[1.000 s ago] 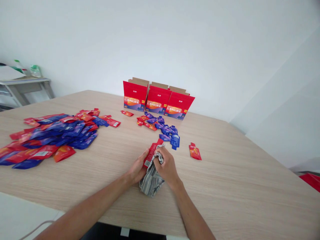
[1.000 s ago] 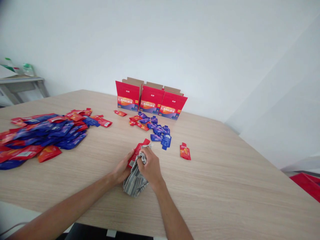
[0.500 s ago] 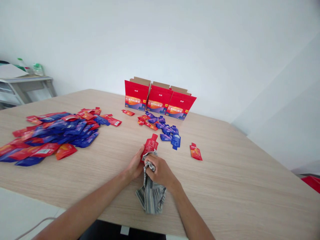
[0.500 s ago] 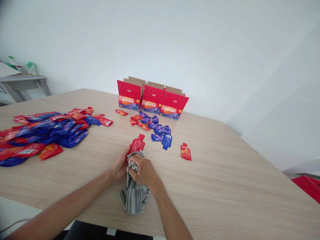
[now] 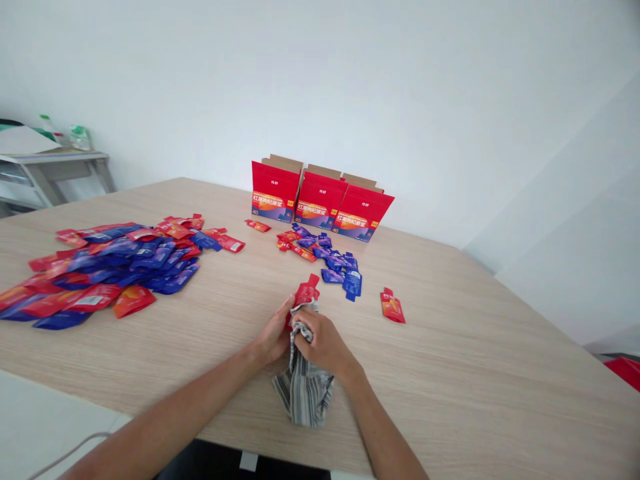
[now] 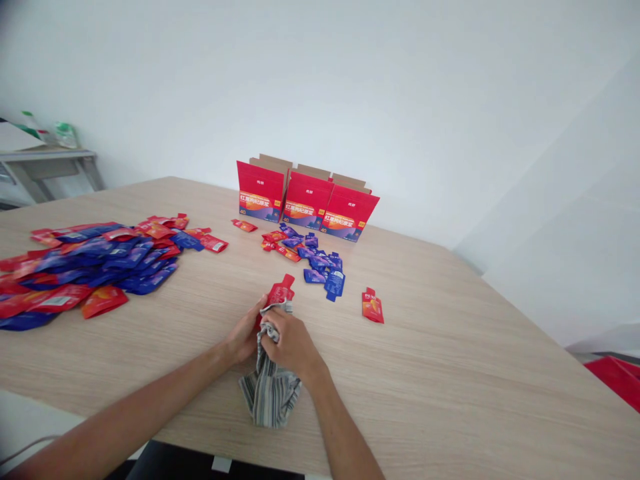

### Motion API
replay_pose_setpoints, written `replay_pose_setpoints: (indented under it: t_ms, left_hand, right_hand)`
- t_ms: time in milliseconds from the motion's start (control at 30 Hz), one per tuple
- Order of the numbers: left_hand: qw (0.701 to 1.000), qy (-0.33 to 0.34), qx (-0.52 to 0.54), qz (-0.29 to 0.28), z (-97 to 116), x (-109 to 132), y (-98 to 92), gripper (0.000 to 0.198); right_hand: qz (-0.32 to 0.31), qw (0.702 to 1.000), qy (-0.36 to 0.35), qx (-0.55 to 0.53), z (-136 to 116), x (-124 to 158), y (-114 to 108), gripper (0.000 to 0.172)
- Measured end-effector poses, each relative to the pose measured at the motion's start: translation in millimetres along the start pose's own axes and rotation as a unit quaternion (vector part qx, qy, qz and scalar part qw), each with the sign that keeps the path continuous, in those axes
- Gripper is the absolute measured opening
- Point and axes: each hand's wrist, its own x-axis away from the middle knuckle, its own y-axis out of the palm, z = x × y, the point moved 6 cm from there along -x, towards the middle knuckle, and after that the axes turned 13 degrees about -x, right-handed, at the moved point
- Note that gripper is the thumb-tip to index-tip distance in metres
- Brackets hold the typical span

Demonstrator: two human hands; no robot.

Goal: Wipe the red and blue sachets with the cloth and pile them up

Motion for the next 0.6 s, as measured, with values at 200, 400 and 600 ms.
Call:
replay_pose_setpoints:
  t_ms: [200,400,600]
  left_hand:
    - [1.0,-0.016,0.01,-0.025,5,-2,2.2,0.025]
    - [0.995,-0.061,0.004,-0.073,-7,-1,11.6,0.018]
    - [0.985,-0.103,0.032,-0.136,-15,-4,8.4,0.021]
  right_hand:
    - [-0.056,0.998,-0.006,-0.009,-2,2,9,0.019]
    - [-0.019,0.999,-0.017,-0.028,-9,0,-4,0.017]
    - [0.03,0.997,-0.036,-0.056,-14,-1,-11,0.012]
